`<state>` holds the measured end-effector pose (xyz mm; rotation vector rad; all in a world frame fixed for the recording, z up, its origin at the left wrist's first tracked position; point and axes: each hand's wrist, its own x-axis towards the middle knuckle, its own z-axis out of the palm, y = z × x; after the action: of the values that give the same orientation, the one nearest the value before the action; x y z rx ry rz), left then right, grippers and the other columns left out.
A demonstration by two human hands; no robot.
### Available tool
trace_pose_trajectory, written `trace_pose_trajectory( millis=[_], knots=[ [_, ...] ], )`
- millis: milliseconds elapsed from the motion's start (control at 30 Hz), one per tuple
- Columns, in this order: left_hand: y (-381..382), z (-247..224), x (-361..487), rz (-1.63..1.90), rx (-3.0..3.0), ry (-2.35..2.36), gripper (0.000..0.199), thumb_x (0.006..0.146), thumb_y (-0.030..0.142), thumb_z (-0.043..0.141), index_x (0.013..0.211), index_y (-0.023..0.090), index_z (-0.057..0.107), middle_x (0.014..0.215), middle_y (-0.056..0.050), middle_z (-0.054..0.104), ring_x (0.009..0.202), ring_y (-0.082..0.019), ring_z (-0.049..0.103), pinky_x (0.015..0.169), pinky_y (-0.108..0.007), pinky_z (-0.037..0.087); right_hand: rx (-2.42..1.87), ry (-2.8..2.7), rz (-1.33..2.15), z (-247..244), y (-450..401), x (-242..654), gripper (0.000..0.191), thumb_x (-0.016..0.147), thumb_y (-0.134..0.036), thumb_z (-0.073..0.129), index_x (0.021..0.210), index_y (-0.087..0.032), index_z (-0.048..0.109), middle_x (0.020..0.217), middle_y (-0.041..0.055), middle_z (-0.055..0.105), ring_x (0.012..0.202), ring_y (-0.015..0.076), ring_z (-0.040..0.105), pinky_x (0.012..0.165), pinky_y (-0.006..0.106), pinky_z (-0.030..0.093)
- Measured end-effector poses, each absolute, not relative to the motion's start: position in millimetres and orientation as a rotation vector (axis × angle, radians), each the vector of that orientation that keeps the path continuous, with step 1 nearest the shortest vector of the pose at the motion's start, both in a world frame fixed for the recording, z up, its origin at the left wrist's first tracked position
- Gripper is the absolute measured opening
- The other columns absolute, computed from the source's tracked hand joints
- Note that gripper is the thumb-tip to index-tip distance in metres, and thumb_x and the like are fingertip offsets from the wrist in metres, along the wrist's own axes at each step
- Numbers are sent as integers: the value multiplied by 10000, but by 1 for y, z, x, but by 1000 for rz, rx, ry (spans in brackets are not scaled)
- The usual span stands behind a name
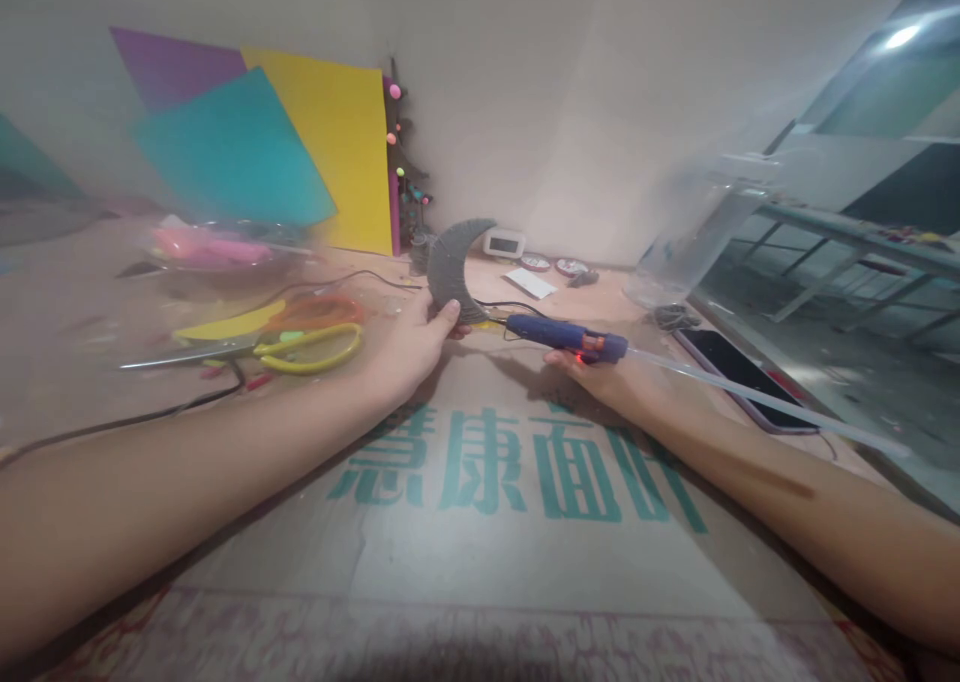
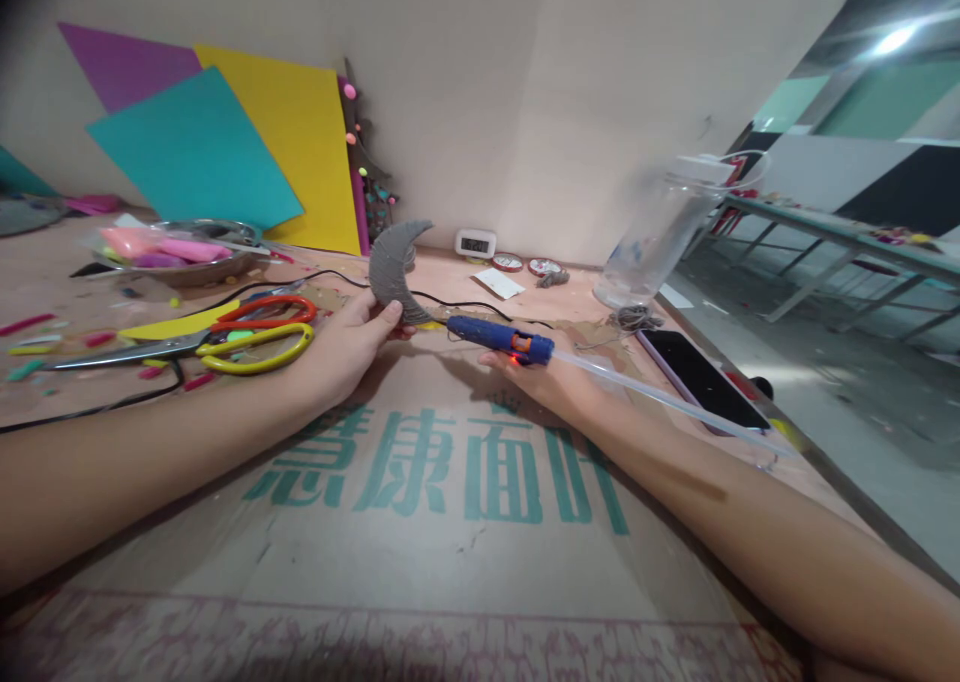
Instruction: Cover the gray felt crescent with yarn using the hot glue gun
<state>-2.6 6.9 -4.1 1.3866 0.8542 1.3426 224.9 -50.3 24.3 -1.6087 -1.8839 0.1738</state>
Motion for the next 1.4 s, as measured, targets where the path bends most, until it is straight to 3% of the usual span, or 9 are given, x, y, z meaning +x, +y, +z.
trace_pose_trajectory(
  millis=[267,633,1400],
  knots=[
    [7,-4,-3,1335,1389,855,207,864,291,580,1022,158,603,952,-47,669,761,-144,597,778,-295,476,-1585,-1876,217,27,-51,222,232,746,-449,643,705,-221,630,711,27,715,711,253,667,638,339,547],
    [6,-4,-3,1326,1398,848,199,878,276,557,1032,158,602,954,-45,668,763,-145,595,781,-294,477,-1625,-1847,239,26,-51,223,274,733,-481,657,699,-210,638,687,30,701,650,229,642,570,312,519],
    [7,-5,-5,1317,1421,863,220,873,321,570,1029,170,608,899,-36,646,783,-165,597,807,-317,472,-1632,-1842,233,23,-50,224,235,763,-457,664,744,-223,669,727,48,707,696,254,670,615,346,542]
  ],
)
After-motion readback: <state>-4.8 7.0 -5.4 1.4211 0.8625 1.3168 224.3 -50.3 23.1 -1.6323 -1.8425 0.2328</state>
